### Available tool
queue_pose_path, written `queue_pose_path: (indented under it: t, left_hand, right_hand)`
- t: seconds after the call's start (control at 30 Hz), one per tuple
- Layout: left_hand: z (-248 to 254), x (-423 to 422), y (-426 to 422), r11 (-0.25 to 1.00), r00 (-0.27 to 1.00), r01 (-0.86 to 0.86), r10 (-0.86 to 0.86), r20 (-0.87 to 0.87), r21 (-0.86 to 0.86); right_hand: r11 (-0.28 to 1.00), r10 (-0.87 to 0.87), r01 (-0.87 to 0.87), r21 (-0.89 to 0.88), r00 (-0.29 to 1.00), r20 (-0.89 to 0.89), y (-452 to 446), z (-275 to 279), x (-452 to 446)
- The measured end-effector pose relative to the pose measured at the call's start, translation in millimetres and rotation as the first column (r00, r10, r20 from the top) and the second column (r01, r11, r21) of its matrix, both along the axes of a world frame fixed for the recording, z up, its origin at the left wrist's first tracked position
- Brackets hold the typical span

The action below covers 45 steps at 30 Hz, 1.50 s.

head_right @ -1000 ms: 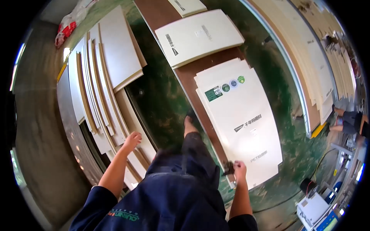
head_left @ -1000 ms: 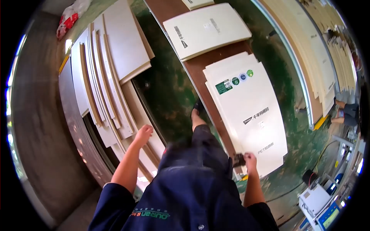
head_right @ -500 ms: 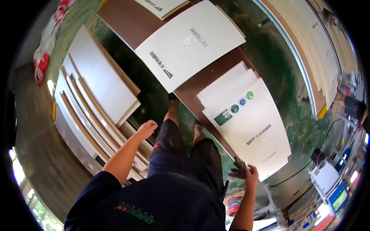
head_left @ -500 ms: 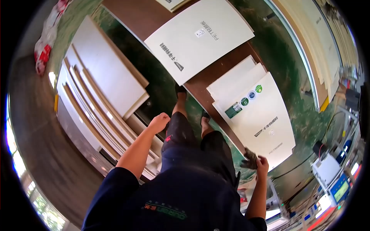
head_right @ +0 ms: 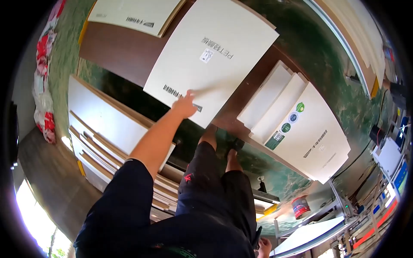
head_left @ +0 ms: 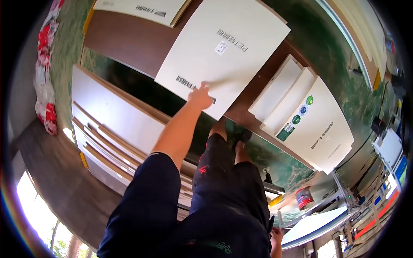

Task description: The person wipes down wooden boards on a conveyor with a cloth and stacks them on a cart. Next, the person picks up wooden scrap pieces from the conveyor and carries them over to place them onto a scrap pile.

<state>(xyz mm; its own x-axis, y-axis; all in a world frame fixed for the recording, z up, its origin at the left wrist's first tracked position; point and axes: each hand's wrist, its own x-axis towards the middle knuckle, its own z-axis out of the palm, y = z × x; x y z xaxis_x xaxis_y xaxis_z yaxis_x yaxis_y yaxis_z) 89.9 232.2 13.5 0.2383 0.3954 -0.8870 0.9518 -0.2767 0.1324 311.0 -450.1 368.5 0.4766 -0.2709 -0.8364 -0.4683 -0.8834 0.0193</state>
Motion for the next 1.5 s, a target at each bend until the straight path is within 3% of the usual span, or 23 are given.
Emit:
queue_pose_path:
  t: [0.1, 0.27, 0.33, 0.4, 0.47, 0.5, 0.53, 0.57, 0.6, 0.67, 0.7, 0.73, 0.83, 0.87, 0.93, 1.0, 1.07, 1.17, 1.2, 1.27, 1.3, 1.37, 1.5]
  left_hand:
    - [-2.9, 5.2, -15.6, 0.996, 1.000, -0.011, 0.009, 0.015, 0.091]
    - [0.4, -0.7, -39.2, 0.992, 0.991, -0.035, 0.050, 0.125, -0.119]
    - [20.5, 1.4, -62.4, 0.994, 0.978, 0.027, -0.005, 0.207, -0.107]
    - [50.9, 16.3, -91.9, 0.992, 0.984, 0.098, -0.084, 0.156, -0.085]
    - [40.5, 11.1, -128.4, 0.829, 0.765, 0.555, -0.540, 0.350, 0.067]
    - [58.5, 22.8, -150.6, 0.858, 0.763, 0.498, -0.501, 0.408, 0.122]
    - [26.6, 15.0, -168.5, 0.586, 0.436, 0.735, -0.794, 0.423, 0.341]
    - [43.1, 37.2, -187.4, 0.584, 0.482, 0.778, -0.791, 0.377, 0.231]
    - [22.4, 40.8, -210.0, 0.514, 0.413, 0.796, -0.848, 0.333, 0.321]
    - [28.2, 88.8, -259.2, 0.608, 0.470, 0.707, -0.786, 0.403, 0.361]
    - [32.1, 121.8, -292.9, 0.739, 0.633, 0.644, -0.661, 0.403, 0.200]
    - [44.3, 154.8, -320.3, 0.836, 0.782, 0.548, -0.526, 0.333, 0.034]
    - [79.1, 245.8, -415.1, 0.736, 0.624, 0.677, -0.573, 0.531, -0.001]
    - [54.6, 280.0, -427.6, 0.543, 0.462, 0.840, -0.695, 0.551, -0.019]
    - [111.5, 363.2, -492.3, 0.755, 0.778, 0.599, -0.472, 0.415, -0.265]
    - [153.2, 441.4, -539.6, 0.762, 0.809, 0.536, -0.340, 0.479, -0.364]
    - [173.0, 513.5, -575.7, 0.772, 0.798, 0.537, -0.334, 0.502, -0.340]
    - [156.9, 611.2, -627.5, 0.765, 0.751, 0.606, -0.460, 0.474, -0.217]
    - [146.5, 639.6, -652.9, 0.729, 0.709, 0.663, -0.540, 0.454, -0.169]
    - [119.4, 688.6, -698.6, 0.649, 0.618, 0.758, -0.680, 0.395, -0.069]
    - [88.6, 713.6, -725.9, 0.506, 0.454, 0.862, -0.797, 0.398, 0.030]
    - [98.2, 749.6, -820.7, 0.355, 0.339, 0.934, -0.832, 0.439, -0.046]
    - [175.9, 795.5, -1026.1, -0.032, -0.052, 0.998, -0.826, 0.562, 0.045]
  right_hand:
    - [0.993, -0.090, 0.096, -0.061, 0.991, 0.096, 2.5, 11.1, -27.4]
    - [0.980, -0.199, 0.197, 0.030, 0.967, 0.160, -30.8, 0.3, -48.6]
    - [0.915, -0.401, 0.404, -0.001, 0.908, 0.122, 7.9, 2.6, -48.0]
    - [0.923, -0.371, 0.354, 0.153, 0.923, 0.101, -79.0, -34.7, -59.3]
    - [0.946, -0.257, 0.215, 0.242, 0.954, 0.155, -167.5, -89.0, -74.8]
    - [0.956, -0.239, 0.190, 0.224, 0.947, 0.214, -196.2, -113.0, -84.8]
    - [0.921, -0.367, 0.330, 0.207, 0.914, 0.173, -177.3, -106.5, -73.2]
    - [0.929, -0.311, 0.239, 0.284, 0.918, 0.245, -190.3, -114.7, -69.0]
    - [0.945, -0.308, 0.263, 0.193, 0.914, 0.262, -174.1, -100.5, -53.2]
    - [0.945, -0.303, 0.223, 0.240, 0.875, 0.377, -238.0, -140.0, -50.2]
    - [1.000, 0.005, -0.010, 0.011, 0.900, 0.437, -252.8, -130.3, -34.2]
    - [0.993, -0.115, 0.110, 0.041, 0.864, 0.490, -286.9, -154.8, -38.0]
    - [0.763, -0.646, 0.485, 0.427, 0.559, 0.520, -295.6, -115.2, -16.6]
    - [0.659, -0.752, 0.534, 0.530, 0.448, 0.483, -304.0, -115.4, -8.9]
    - [0.536, -0.840, 0.633, 0.559, 0.332, 0.429, -315.3, -111.5, -1.2]
    - [0.449, -0.882, 0.692, 0.566, 0.243, 0.403, -332.0, -131.2, -8.5]
    - [0.454, -0.864, 0.787, 0.418, 0.275, 0.421, -336.9, -130.5, -11.0]
    - [0.361, -0.906, 0.895, 0.263, 0.269, 0.327, -358.8, -193.1, -48.8]
    - [0.113, -0.985, 0.950, 0.291, 0.069, 0.157, -361.2, -154.2, -27.2]
    - [-0.044, -0.995, 0.951, 0.306, -0.067, 0.067, -370.3, -190.2, -52.4]
    - [-0.090, -0.994, 0.951, 0.297, -0.106, 0.038, -377.6, -182.6, -44.7]
    - [-0.160, -0.985, 0.940, 0.302, -0.171, 0.012, -400.9, -158.2, -17.1]
    - [-0.241, -0.956, 0.910, 0.336, -0.282, 0.077, -438.8, -154.9, 26.1]
